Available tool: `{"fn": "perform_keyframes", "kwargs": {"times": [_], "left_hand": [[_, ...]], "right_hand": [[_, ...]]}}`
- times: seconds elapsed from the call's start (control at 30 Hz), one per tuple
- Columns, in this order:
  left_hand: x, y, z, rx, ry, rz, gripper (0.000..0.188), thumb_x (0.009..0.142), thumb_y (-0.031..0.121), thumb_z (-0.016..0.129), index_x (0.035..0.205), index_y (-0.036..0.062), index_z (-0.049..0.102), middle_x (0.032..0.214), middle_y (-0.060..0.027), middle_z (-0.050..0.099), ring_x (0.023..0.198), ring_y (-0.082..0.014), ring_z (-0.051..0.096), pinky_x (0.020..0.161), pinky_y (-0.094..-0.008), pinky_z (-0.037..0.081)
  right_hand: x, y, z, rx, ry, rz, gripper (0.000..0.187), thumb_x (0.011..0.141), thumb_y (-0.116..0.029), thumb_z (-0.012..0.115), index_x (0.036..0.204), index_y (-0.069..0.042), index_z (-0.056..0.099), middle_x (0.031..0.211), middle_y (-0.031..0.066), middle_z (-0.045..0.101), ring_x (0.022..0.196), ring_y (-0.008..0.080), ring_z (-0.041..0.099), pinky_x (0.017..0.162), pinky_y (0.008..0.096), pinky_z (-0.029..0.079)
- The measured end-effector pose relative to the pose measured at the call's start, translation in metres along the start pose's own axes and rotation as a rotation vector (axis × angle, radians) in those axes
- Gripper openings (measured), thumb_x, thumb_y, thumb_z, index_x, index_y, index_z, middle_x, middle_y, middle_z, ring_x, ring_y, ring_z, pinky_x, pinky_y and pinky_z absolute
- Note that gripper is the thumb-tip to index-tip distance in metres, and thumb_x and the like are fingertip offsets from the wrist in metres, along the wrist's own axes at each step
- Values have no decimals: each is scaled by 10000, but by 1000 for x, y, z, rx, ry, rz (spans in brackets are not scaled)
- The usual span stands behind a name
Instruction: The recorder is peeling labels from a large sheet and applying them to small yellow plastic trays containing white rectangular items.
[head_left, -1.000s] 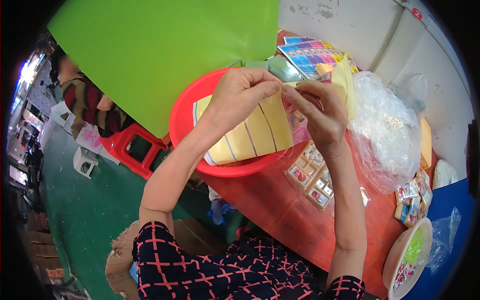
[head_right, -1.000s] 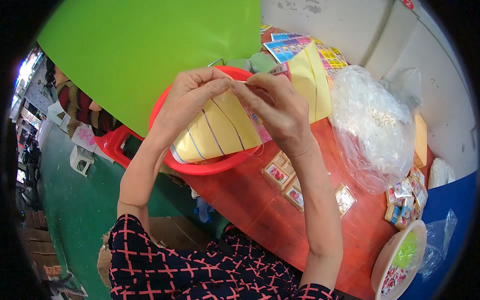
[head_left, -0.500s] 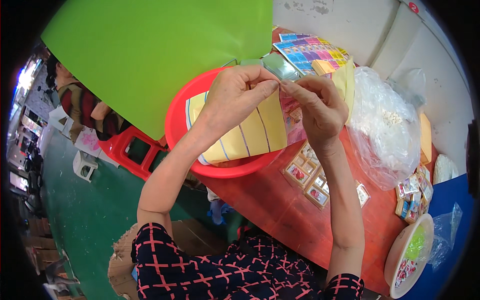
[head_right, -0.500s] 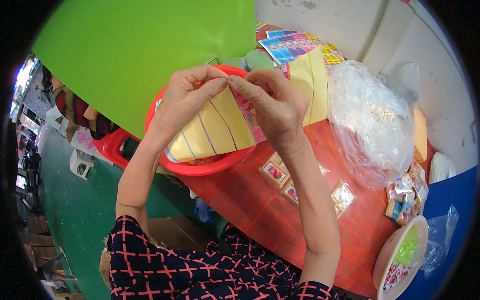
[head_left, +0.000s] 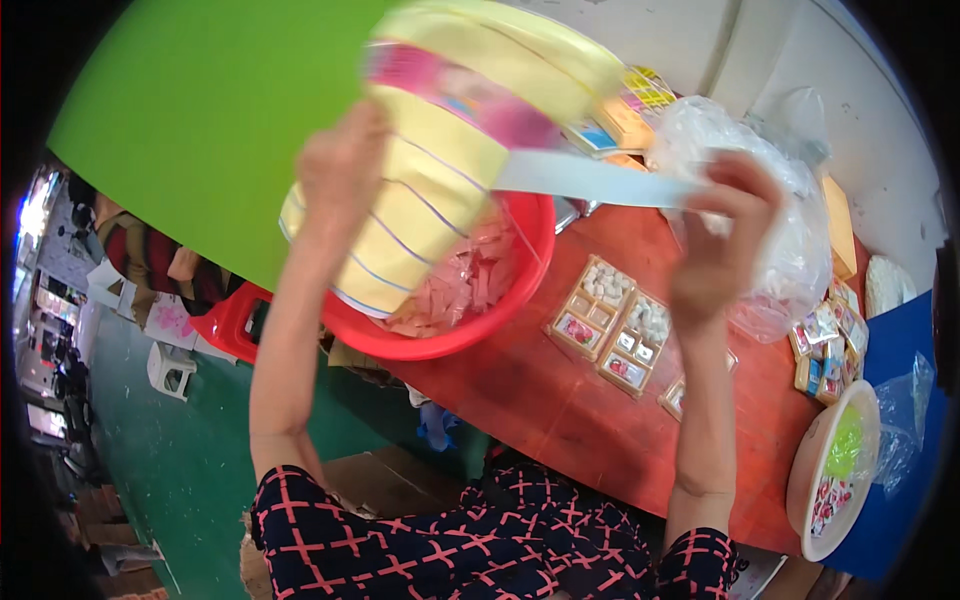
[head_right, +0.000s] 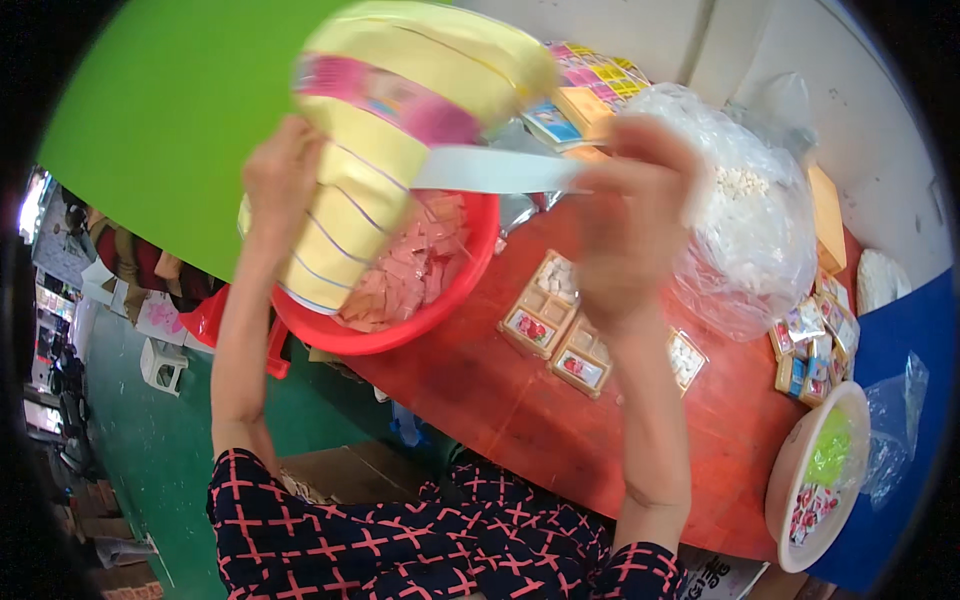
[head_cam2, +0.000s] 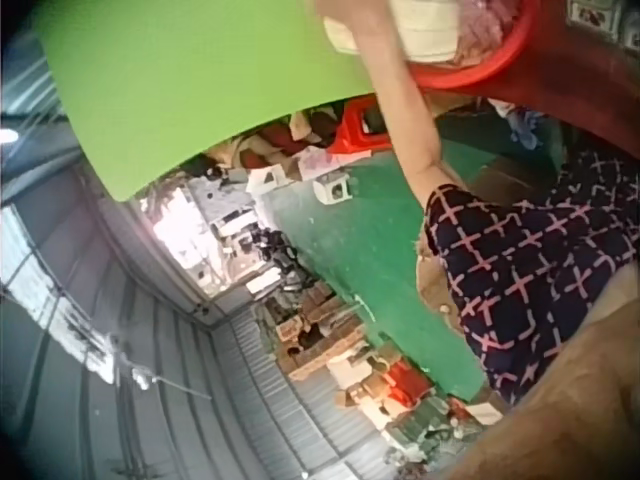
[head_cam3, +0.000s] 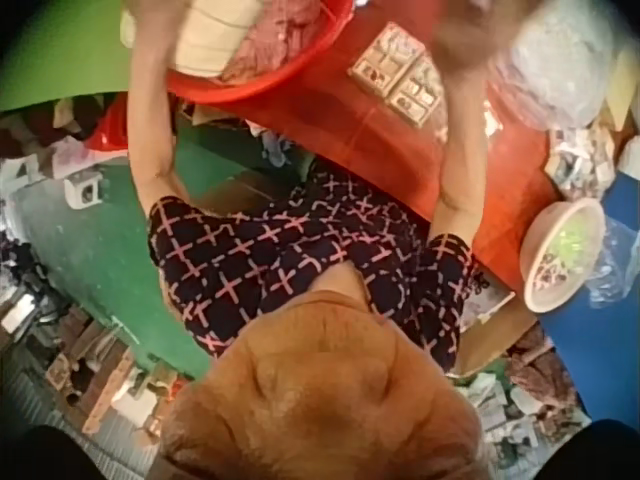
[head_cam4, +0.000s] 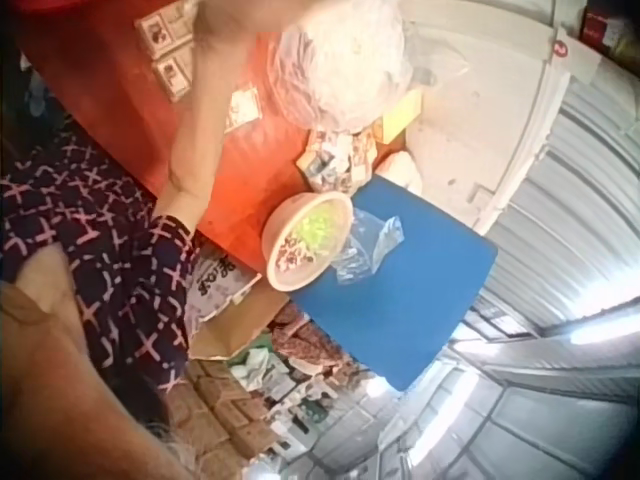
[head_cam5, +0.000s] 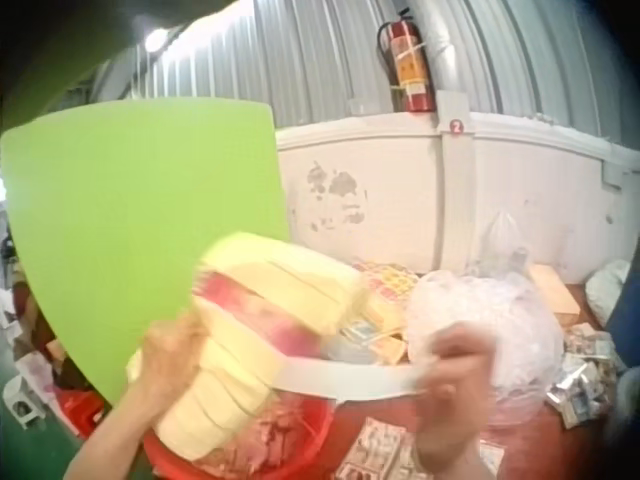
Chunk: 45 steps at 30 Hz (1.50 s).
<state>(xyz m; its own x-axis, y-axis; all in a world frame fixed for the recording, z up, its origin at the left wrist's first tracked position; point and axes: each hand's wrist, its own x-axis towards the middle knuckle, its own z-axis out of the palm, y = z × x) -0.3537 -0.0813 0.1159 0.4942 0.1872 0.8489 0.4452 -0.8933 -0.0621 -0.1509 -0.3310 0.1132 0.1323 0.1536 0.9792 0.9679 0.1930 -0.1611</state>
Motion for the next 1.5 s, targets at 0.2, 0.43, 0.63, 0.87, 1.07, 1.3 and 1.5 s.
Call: {"fn": "perform_keyframes", "kwargs": {"times": [0.2,0.43,0.63,0.87,1.07,1.3,1.5], "left_hand": [[-45,-151,23,650,-504,-297,314,882,254,507,1153,94,497,828,-182,663,714,-352,650,602,-469,509],[-13,-124,34,141,-719,-477,424,897,338,517,1198,48,588,1133,-217,611,1043,-355,589,873,-406,462],[51,7,-4,518,-386,-111,357,907,320,539,1146,71,630,1066,-149,652,972,-270,623,849,-364,473],[-46,273,46,-1023,-677,63,281,830,43,603,1110,35,587,1070,-119,601,1041,-277,559,899,-367,440],[-98,372,118,-726,-796,336,498,890,146,545,1324,-37,382,1345,-265,397,1247,-397,398,1042,-441,334],[-151,419,89,-758,-725,232,593,826,160,605,1291,-111,357,1328,-330,362,1258,-446,362,1032,-498,332],[-172,458,38,-874,-803,195,599,786,119,639,1272,-81,351,1284,-256,394,1192,-422,373,998,-501,313]], "right_hand": [[-32,11,-177,103,362,736,345,940,-155,445,1171,94,500,1217,158,535,1167,237,475,1009,370,337],[-109,-54,-308,203,474,1087,226,934,-165,492,1032,28,559,1168,137,561,1124,228,495,976,377,353],[-136,-86,-339,202,481,1118,158,921,-160,523,931,-2,530,1150,119,537,1074,213,476,875,357,356],[-152,-99,-350,229,480,1200,158,883,-156,575,856,-27,489,1027,109,507,930,193,457,814,320,355],[-159,-121,-372,231,486,1233,190,855,-171,607,830,-35,476,971,111,487,868,185,443,788,298,351],[-168,-136,-386,233,535,1246,200,848,-185,614,824,-47,471,939,103,486,846,183,438,766,289,345],[-169,-145,-390,253,531,1279,195,852,-190,607,831,-47,476,939,101,488,842,183,439,762,285,347]]}}
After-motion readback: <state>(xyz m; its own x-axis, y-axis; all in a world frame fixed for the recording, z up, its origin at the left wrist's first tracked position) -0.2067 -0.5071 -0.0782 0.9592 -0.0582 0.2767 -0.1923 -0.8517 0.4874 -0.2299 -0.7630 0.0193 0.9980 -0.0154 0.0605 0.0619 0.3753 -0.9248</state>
